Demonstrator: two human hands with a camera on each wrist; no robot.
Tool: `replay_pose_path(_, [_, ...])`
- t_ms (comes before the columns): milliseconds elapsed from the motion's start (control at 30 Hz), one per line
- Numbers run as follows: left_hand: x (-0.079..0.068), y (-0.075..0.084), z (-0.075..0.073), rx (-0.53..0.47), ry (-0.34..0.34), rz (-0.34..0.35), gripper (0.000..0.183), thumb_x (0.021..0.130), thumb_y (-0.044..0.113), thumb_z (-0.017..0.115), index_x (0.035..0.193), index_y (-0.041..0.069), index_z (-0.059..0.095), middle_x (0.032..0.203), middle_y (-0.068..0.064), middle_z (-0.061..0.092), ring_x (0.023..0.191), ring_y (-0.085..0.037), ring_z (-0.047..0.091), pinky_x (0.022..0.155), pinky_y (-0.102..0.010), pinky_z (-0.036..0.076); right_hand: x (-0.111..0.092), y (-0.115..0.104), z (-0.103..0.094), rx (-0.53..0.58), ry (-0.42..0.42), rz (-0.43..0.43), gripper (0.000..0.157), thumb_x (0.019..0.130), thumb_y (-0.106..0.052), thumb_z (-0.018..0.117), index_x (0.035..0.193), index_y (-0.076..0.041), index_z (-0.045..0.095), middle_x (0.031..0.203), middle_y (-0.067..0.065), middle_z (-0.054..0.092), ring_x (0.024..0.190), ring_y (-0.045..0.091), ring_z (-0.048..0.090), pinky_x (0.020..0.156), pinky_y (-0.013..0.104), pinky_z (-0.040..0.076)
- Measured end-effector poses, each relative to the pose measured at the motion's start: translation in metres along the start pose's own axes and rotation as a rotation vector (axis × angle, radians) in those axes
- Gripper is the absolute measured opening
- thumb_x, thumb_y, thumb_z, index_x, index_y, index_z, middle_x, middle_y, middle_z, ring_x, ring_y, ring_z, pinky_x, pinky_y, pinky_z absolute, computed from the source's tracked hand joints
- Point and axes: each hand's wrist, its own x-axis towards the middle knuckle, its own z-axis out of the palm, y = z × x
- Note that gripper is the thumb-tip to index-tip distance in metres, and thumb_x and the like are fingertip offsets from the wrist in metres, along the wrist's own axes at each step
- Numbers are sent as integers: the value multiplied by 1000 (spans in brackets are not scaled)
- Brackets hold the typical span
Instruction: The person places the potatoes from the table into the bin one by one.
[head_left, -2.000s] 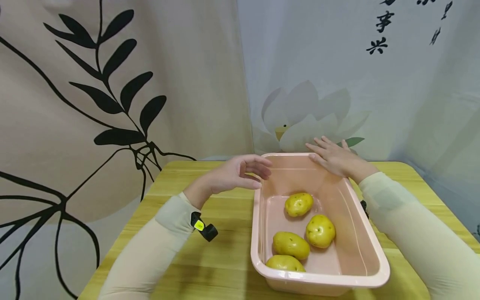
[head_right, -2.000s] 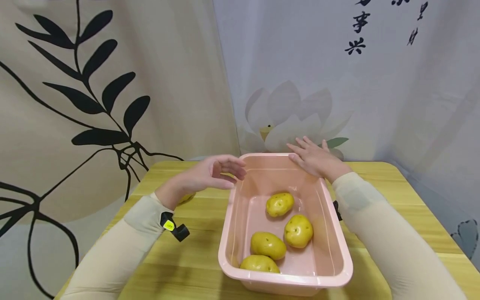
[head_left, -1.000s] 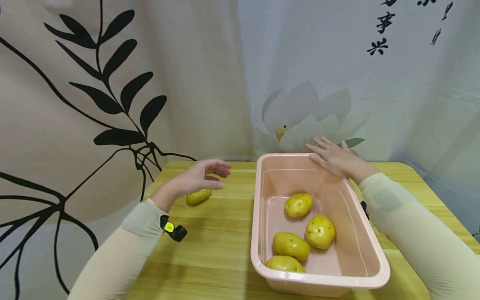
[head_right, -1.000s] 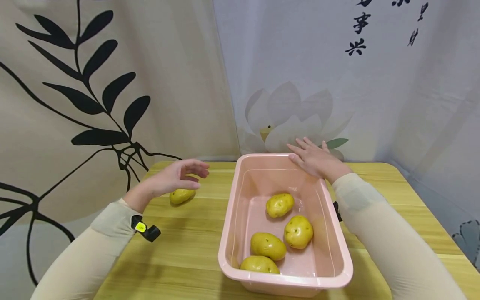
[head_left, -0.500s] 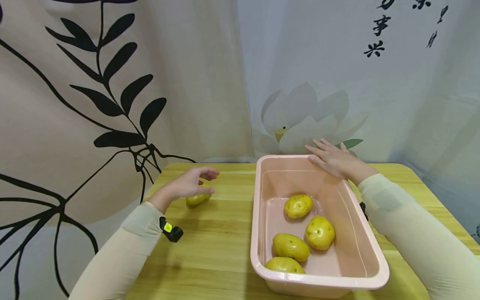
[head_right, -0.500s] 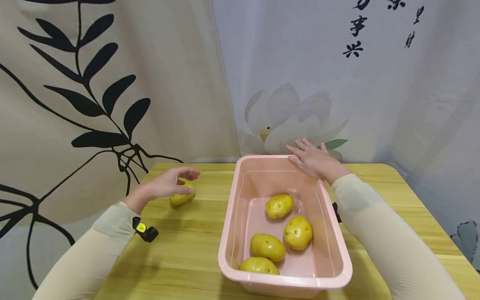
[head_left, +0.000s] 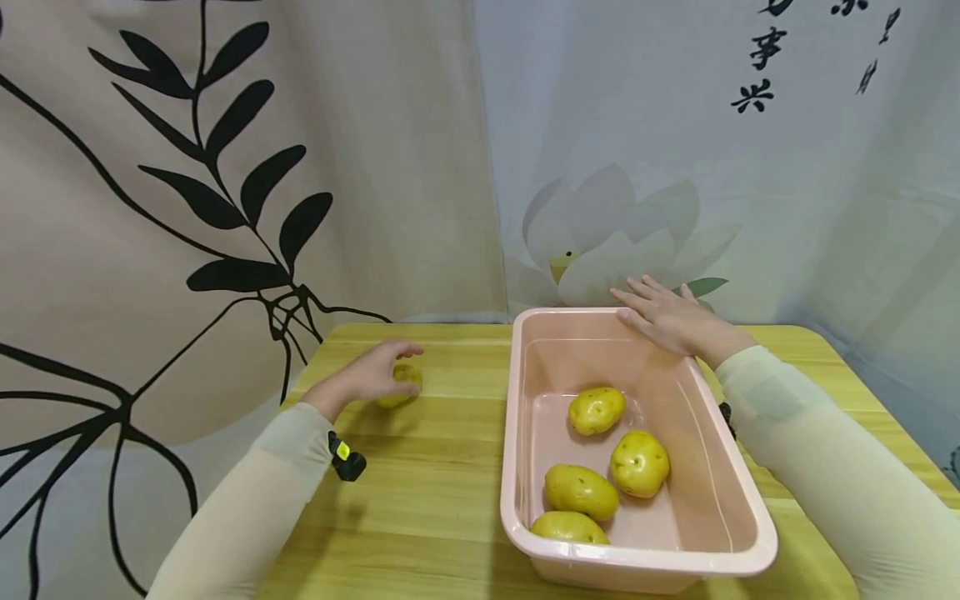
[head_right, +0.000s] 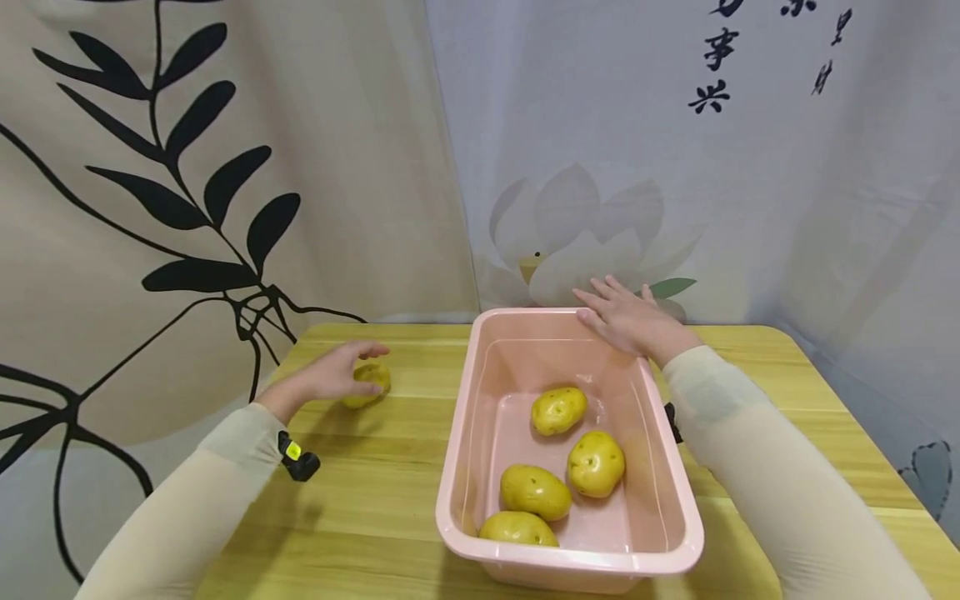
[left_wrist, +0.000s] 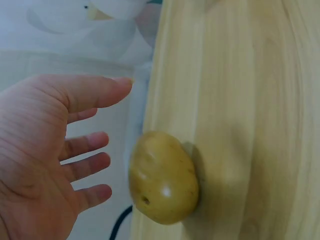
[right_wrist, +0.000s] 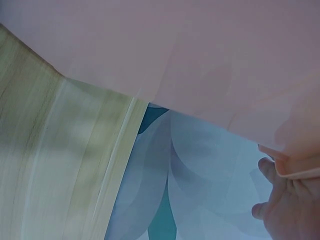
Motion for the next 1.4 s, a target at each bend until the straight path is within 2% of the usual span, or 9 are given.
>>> replay_pose_path(100, [1, -8, 6, 47, 7, -6, 72, 76, 39, 73, 135, 13, 41, 136, -6, 42, 123, -27, 38, 99, -45, 33, 0, 0, 1, 4, -7, 2, 59, 95, -53, 25, 146, -23, 21, 151, 12, 12, 137, 33, 2, 97, 68, 0])
replay_pose_path(200, [1, -16, 12, 82, 14, -48, 75, 75, 42, 73, 136, 14, 40, 137, -9, 39, 124, -29, 37, 99, -46, 32, 1, 2, 2, 1, -9, 3, 59, 95, -54, 24, 146, -24, 21, 151, 11, 11, 137, 32, 2, 97, 67, -1])
replay_pose_path(333, [1, -23, 18, 92, 26, -116, 77, 74, 43, 73, 138, 17, 37, 140, -12, 33, 125, -32, 34, 100, -49, 30, 2, 2, 3, -3, -4, 3, 59, 95, -54, 24, 146, -25, 20, 151, 11, 11, 137, 32, 2, 98, 67, -1])
replay_pose_path(500, [4, -32, 26, 73, 40, -159, 80, 74, 42, 74, 140, 16, 35, 141, -15, 31, 125, -34, 34, 99, -52, 30, 2, 2, 4, 0, -8, 5, 60, 95, -55, 24, 146, -25, 21, 151, 11, 11, 137, 32, 1, 98, 67, -1])
replay_pose_path(767, [6, -44, 37, 64, 60, -193, 86, 73, 43, 74, 140, 8, 33, 136, -20, 37, 122, -37, 36, 98, -52, 31, 5, -1, 1, 1, -9, -4, 60, 95, -55, 24, 146, -24, 21, 151, 11, 11, 137, 32, 2, 97, 67, -1])
replay_pose_path(900, [9, -46, 41, 63, 72, -204, 89, 72, 45, 74, 140, 8, 33, 135, -19, 39, 121, -36, 38, 97, -51, 33, 5, -2, 0, 0, -7, -10, 59, 95, -54, 24, 146, -25, 21, 151, 10, 11, 137, 32, 2, 97, 68, -1])
replay_pose_path(1067, [15, -39, 43, 70, 74, -234, 89, 71, 47, 74, 141, 10, 33, 135, -16, 40, 120, -33, 39, 96, -49, 34, 2, 0, -1, -3, -2, -8, 59, 96, -53, 24, 146, -24, 21, 151, 11, 12, 137, 33, 2, 97, 68, 0])
replay_pose_path(1400, [20, -41, 54, 139, 117, -266, 92, 64, 57, 74, 138, 17, 38, 131, -16, 43, 116, -35, 41, 93, -51, 36, -3, -2, -3, 22, 1, -2, 58, 96, -51, 29, 146, -22, 24, 151, 12, 13, 137, 32, 3, 98, 67, 0])
